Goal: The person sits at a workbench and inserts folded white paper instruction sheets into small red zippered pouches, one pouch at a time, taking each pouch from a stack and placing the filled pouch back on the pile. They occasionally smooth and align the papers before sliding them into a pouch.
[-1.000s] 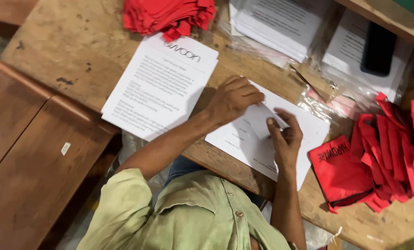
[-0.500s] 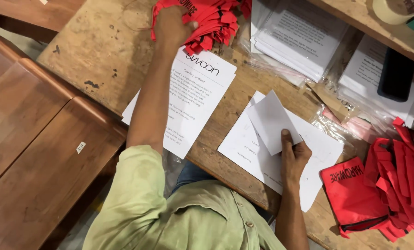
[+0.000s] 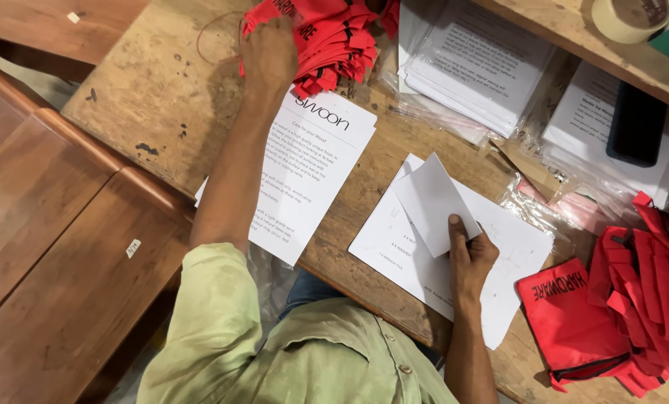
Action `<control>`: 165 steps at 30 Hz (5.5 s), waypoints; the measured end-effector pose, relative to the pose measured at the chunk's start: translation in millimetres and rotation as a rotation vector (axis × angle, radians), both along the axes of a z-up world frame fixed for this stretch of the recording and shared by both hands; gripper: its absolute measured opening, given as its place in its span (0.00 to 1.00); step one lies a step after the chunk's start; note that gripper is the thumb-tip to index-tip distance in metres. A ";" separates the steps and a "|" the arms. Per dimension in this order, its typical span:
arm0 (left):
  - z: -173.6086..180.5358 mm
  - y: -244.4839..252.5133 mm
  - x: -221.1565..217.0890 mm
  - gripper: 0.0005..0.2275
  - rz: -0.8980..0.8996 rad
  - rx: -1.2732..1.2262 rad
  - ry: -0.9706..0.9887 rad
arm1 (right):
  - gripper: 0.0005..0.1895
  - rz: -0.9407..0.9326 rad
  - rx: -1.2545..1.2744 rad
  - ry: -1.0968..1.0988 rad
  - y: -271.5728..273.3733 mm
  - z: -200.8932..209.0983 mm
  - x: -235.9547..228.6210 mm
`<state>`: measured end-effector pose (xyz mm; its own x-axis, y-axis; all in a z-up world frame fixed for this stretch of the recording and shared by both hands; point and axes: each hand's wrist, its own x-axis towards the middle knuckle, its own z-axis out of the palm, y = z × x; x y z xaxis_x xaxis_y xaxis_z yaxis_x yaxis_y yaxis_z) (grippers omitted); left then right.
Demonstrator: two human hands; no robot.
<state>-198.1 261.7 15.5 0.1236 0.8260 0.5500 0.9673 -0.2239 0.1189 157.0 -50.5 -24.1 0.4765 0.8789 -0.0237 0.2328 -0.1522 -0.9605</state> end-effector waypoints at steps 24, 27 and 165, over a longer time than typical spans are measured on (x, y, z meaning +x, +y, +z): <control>49.2 -212.6 121.5 0.10 -0.660 -0.036 -0.608 | 0.12 0.501 0.233 0.873 -18.3 14.6 2.6; 47.7 -208.7 115.1 0.12 -0.671 -0.097 -0.604 | 0.13 0.486 0.264 0.959 -13.5 24.3 3.0; 36.9 -275.1 199.2 0.18 -1.003 -0.008 -0.354 | 0.13 -0.008 0.272 -0.116 -78.7 26.3 -32.5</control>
